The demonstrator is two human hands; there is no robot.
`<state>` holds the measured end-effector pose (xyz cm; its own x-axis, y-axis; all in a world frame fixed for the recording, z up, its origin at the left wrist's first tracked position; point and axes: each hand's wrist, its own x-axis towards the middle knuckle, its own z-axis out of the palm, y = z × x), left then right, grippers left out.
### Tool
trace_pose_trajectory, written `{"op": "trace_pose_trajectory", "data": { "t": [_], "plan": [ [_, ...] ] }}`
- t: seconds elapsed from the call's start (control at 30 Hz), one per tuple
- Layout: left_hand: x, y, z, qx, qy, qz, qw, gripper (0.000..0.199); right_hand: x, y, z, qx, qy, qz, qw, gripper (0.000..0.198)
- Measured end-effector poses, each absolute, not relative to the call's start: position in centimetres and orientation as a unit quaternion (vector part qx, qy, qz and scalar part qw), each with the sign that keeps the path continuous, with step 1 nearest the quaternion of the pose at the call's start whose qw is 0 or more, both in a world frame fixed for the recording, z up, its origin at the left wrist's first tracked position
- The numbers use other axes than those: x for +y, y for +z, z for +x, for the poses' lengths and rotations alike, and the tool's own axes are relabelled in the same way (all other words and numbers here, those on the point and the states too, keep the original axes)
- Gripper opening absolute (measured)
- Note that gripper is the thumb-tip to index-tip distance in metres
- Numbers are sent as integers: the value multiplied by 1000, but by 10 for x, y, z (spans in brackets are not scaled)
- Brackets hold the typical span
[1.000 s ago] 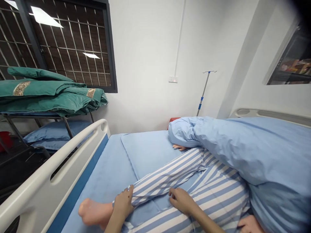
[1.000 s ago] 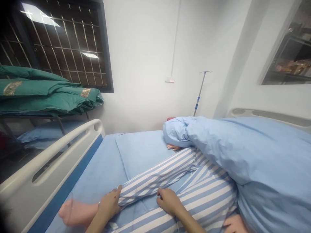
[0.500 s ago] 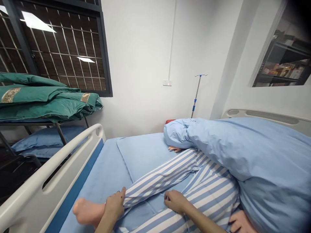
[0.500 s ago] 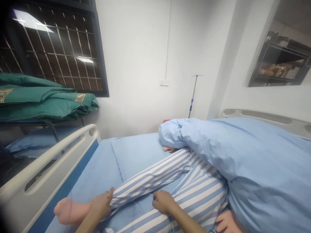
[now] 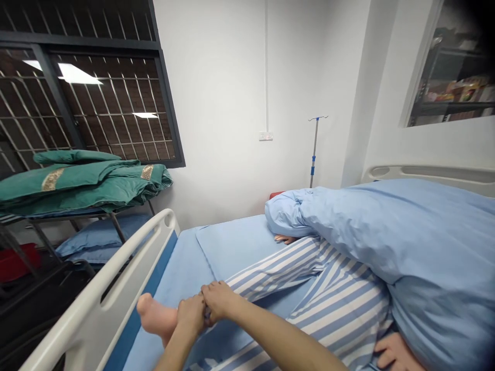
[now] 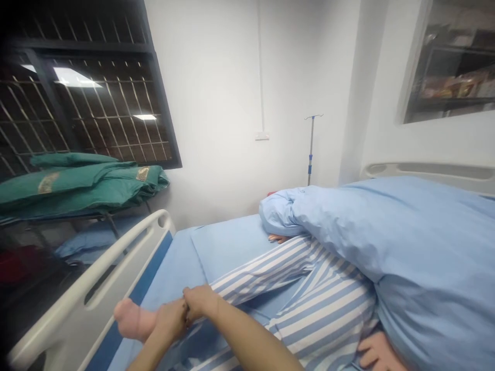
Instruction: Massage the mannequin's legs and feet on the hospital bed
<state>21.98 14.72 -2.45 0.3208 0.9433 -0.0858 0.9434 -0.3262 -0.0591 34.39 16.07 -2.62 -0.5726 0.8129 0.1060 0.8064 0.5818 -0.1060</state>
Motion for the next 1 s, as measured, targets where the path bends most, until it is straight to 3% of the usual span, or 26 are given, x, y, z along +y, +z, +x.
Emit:
{"op": "trace_pose_trajectory", "data": {
  "t": [0.13, 0.3, 0.47, 0.67, 0.83, 1.0],
  "plan": [
    [127, -56, 213, 598, -55, 799, 27, 36, 175, -64, 314, -884, 105, -453, -43, 57],
    [122, -105, 209, 613, -59, 787, 34, 36, 167, -105, 309, -873, 68, -476, -84, 52],
    [120, -114, 205, 613, -61, 787, 46, 43, 170, -115, 298, -870, 71, -466, -144, 48],
    [96, -113, 198, 617, 28, 787, -5, 44, 174, -114, 285, -877, 87, -444, -163, 42],
    [95, -128, 189, 618, 70, 782, -52, 57, 179, -100, 283, -889, 86, -430, -133, 34],
    [106, -72, 189, 571, 143, 804, -80, 57, 196, -39, 295, -898, 78, -427, -68, 35]
  ]
}}
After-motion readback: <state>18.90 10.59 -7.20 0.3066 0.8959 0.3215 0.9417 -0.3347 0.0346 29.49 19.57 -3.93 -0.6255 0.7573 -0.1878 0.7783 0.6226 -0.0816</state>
